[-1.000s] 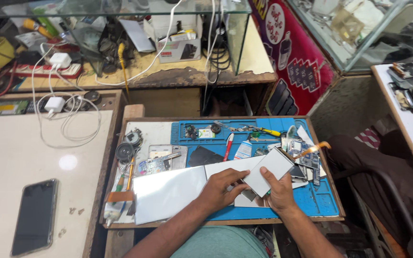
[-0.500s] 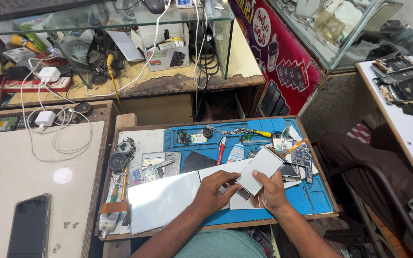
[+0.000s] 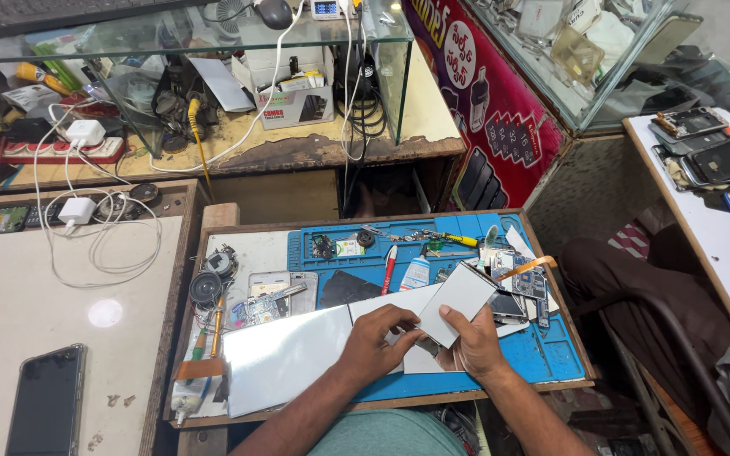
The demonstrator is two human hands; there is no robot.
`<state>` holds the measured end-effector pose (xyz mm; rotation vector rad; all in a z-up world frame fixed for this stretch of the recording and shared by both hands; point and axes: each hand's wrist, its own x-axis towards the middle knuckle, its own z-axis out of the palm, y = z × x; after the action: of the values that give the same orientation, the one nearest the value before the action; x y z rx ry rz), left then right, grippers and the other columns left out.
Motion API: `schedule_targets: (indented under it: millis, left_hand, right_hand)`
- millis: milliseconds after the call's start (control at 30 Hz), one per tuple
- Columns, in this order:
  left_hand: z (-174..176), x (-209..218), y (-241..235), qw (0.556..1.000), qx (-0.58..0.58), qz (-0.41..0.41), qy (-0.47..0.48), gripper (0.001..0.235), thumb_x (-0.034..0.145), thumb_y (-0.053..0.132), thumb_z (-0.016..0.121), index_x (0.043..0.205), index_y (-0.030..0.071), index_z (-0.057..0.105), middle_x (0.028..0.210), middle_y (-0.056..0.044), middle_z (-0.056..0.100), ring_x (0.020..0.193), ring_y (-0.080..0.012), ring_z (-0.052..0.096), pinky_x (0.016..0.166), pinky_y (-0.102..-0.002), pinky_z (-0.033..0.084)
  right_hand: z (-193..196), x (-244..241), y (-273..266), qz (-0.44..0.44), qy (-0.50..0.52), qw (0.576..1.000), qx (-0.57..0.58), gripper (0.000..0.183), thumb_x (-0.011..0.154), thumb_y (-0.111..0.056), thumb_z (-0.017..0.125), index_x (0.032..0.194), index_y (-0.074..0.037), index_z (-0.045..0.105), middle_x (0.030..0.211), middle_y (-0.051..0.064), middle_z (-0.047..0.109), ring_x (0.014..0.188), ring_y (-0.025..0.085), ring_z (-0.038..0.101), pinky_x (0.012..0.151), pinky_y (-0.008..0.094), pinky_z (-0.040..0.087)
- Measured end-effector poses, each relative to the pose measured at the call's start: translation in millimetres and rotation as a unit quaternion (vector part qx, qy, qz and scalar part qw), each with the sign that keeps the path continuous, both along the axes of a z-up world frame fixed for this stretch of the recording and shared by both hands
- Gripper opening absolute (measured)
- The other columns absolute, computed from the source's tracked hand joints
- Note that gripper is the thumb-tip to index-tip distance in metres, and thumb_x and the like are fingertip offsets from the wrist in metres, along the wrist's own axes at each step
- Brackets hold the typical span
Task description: The person cleans several small rectangular electronic components on a workbench using a toothbrush. They wipe the surfaces and edges of each piece, then place them back on the mat. The person also handles a larger white panel and a flexible ribbon cable.
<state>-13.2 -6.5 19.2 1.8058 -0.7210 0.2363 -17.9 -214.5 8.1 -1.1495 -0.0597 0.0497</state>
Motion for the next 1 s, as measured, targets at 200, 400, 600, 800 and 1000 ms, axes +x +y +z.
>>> schedule_targets:
  millis: [200,400,600,800,1000]
  left_hand:
    - [-2,-1,0,1.0,0.0,0.0,-0.004,0.022,0.086,0.017,0.084,0.099,0.004,0.072,0.092,-0.008,0.075,0.081,-0.0187,0.077,0.068,-0.029,0.061]
    - [-4,0,0,1.0,0.015,-0.009,0.0,0.017,0.088,0.016,0.083,0.092,0.005,0.071,0.089,-0.007,0.074,0.08,-0.0185,0.077,0.067,-0.03,0.061]
    - [1,-2,0,1.0,0.016,-0.017,-0.001,0.017,0.088,0.016,0.082,0.092,0.004,0.07,0.089,-0.008,0.073,0.08,-0.0179,0.077,0.067,-0.029,0.062]
    - [9,-4,2,1.0,-0.008,-0.019,0.005,0.02,0.09,0.017,0.078,0.1,0.003,0.067,0.085,-0.009,0.074,0.077,-0.0191,0.076,0.067,-0.03,0.059]
    - [9,-2,1,0.999,-0.016,-0.01,0.045,0.026,0.093,0.017,0.075,0.115,0.003,0.071,0.083,-0.011,0.078,0.077,-0.0199,0.078,0.068,-0.032,0.06]
  right_hand:
    - [2,0,2,-0.003,0.001,1.0,-0.027,0.039,0.092,-0.015,0.065,0.121,0.008,0.053,0.1,0.019,0.069,0.086,0.02,0.073,0.068,0.035,0.063]
    - [3,-2,2,0.003,-0.014,0.997,-0.075,0.039,0.092,-0.016,0.065,0.12,0.008,0.053,0.099,0.018,0.069,0.084,0.019,0.072,0.066,0.033,0.063]
    - [6,-3,3,0.006,0.0,0.997,-0.081,0.04,0.091,-0.016,0.065,0.12,0.008,0.053,0.097,0.019,0.069,0.082,0.02,0.072,0.063,0.034,0.063]
    - [10,-4,3,0.011,-0.01,0.998,-0.068,0.043,0.089,-0.016,0.067,0.122,0.007,0.052,0.101,0.019,0.068,0.086,0.02,0.073,0.067,0.034,0.065]
    - [7,-6,2,0.013,0.003,0.996,-0.087,0.044,0.087,-0.017,0.067,0.122,0.003,0.052,0.103,0.018,0.068,0.087,0.02,0.072,0.064,0.036,0.064]
